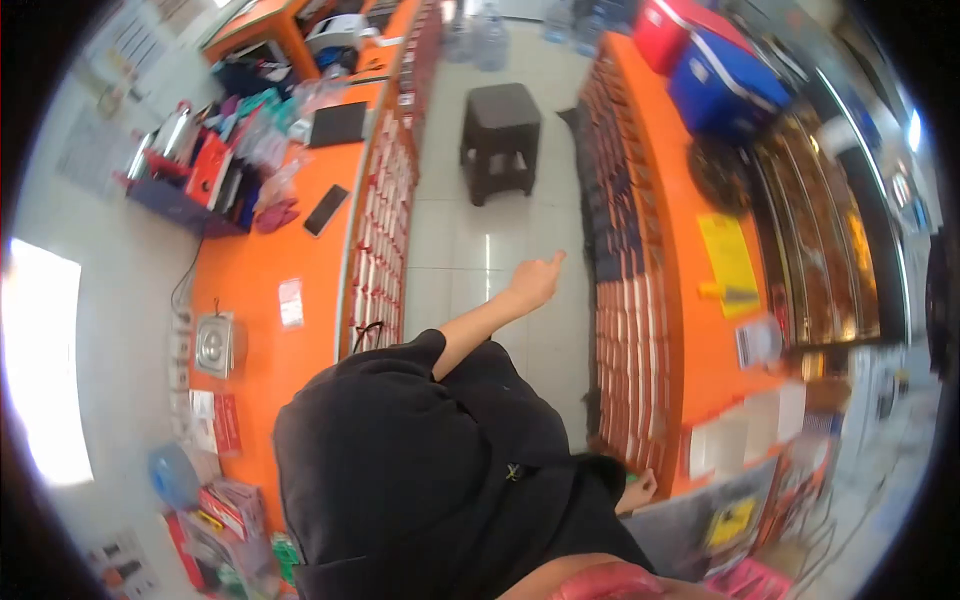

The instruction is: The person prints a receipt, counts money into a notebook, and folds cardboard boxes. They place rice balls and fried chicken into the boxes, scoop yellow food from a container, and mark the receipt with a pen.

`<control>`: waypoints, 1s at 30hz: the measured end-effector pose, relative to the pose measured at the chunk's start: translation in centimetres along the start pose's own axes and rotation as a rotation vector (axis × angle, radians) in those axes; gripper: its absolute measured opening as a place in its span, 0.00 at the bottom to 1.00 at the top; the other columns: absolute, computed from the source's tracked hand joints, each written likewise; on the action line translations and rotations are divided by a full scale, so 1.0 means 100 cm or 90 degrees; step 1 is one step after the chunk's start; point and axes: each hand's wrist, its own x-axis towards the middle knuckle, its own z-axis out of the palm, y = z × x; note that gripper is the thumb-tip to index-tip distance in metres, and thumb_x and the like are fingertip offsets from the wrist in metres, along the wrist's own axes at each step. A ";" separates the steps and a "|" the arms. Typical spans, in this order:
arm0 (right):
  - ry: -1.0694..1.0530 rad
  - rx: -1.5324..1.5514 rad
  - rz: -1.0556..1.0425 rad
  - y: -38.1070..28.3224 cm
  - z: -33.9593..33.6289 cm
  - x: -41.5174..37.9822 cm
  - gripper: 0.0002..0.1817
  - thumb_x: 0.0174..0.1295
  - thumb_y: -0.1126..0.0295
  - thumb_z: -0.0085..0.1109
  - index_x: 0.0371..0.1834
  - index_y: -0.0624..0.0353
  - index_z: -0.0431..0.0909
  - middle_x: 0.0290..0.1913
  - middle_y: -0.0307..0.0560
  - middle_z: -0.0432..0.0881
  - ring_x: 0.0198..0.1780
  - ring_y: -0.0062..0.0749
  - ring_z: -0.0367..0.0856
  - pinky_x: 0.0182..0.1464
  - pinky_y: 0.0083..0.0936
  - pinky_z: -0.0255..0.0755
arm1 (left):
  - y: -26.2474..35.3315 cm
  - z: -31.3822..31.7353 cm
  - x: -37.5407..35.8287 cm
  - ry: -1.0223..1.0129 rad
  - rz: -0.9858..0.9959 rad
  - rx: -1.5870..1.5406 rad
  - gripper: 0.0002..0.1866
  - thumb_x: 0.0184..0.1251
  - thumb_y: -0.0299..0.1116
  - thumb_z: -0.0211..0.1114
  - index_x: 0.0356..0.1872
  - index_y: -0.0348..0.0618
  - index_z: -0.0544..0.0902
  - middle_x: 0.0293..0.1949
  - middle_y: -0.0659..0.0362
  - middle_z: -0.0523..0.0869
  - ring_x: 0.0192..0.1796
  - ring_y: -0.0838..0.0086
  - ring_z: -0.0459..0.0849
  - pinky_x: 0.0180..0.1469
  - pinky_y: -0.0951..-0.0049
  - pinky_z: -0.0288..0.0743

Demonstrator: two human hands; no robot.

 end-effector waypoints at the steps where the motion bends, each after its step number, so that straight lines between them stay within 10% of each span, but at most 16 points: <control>1: -0.069 0.020 -0.077 0.007 0.046 0.009 0.19 0.67 0.57 0.58 0.44 0.65 0.80 0.40 0.52 0.83 0.40 0.37 0.78 0.45 0.33 0.73 | -0.032 -0.019 0.006 0.046 -0.027 0.095 0.25 0.56 0.26 0.58 0.58 0.38 0.68 0.22 0.48 0.84 0.27 0.52 0.85 0.30 0.53 0.76; 4: -0.371 0.093 -0.113 -0.097 0.130 -0.013 0.15 0.67 0.65 0.55 0.49 0.66 0.77 0.44 0.49 0.82 0.43 0.36 0.78 0.49 0.32 0.72 | -0.122 -0.076 0.003 0.126 -0.108 0.172 0.23 0.56 0.24 0.56 0.56 0.38 0.70 0.23 0.47 0.84 0.28 0.51 0.85 0.30 0.52 0.76; 12: -0.574 0.063 -0.370 -0.255 0.356 -0.050 0.13 0.67 0.75 0.47 0.52 0.65 0.75 0.54 0.48 0.77 0.55 0.35 0.75 0.60 0.30 0.66 | -0.255 -0.160 -0.043 0.312 -0.373 0.216 0.08 0.58 0.26 0.55 0.35 0.37 0.81 0.25 0.43 0.84 0.31 0.48 0.85 0.33 0.49 0.76; 14: -0.537 0.074 -0.484 -0.263 0.408 -0.044 0.13 0.68 0.70 0.50 0.52 0.64 0.75 0.49 0.47 0.79 0.45 0.32 0.78 0.51 0.27 0.71 | -0.274 -0.144 -0.045 0.304 -0.440 0.194 0.09 0.60 0.29 0.55 0.31 0.36 0.83 0.26 0.43 0.84 0.31 0.48 0.85 0.35 0.49 0.77; 16: -0.635 0.050 -0.185 -0.301 0.440 -0.048 0.17 0.68 0.60 0.55 0.46 0.65 0.79 0.36 0.43 0.81 0.31 0.26 0.76 0.36 0.24 0.71 | -0.290 -0.128 -0.037 0.295 -0.467 0.166 0.10 0.60 0.31 0.56 0.31 0.37 0.84 0.27 0.43 0.84 0.32 0.48 0.85 0.36 0.49 0.78; 17: -0.632 0.093 -0.249 -0.301 0.473 -0.039 0.24 0.66 0.51 0.58 0.28 0.66 0.82 0.18 0.38 0.75 0.19 0.20 0.69 0.22 0.24 0.62 | -0.301 -0.122 -0.030 0.285 -0.483 0.134 0.11 0.60 0.33 0.57 0.31 0.38 0.85 0.27 0.43 0.84 0.32 0.48 0.85 0.37 0.49 0.78; 20: -0.675 -0.155 -0.237 -0.368 0.523 -0.033 0.28 0.63 0.48 0.60 0.18 0.65 0.80 0.15 0.42 0.75 0.23 0.26 0.72 0.30 0.25 0.64 | -0.333 -0.122 0.006 0.317 -0.511 0.135 0.11 0.60 0.35 0.58 0.30 0.40 0.86 0.28 0.43 0.85 0.34 0.49 0.85 0.38 0.49 0.78; 30: -0.831 0.108 -0.360 -0.572 0.727 -0.021 0.18 0.55 0.74 0.50 0.08 0.65 0.66 0.08 0.38 0.63 0.11 0.24 0.66 0.19 0.32 0.66 | -0.415 -0.258 0.152 0.518 -0.592 0.196 0.10 0.63 0.35 0.60 0.37 0.41 0.85 0.34 0.47 0.86 0.38 0.51 0.84 0.41 0.50 0.76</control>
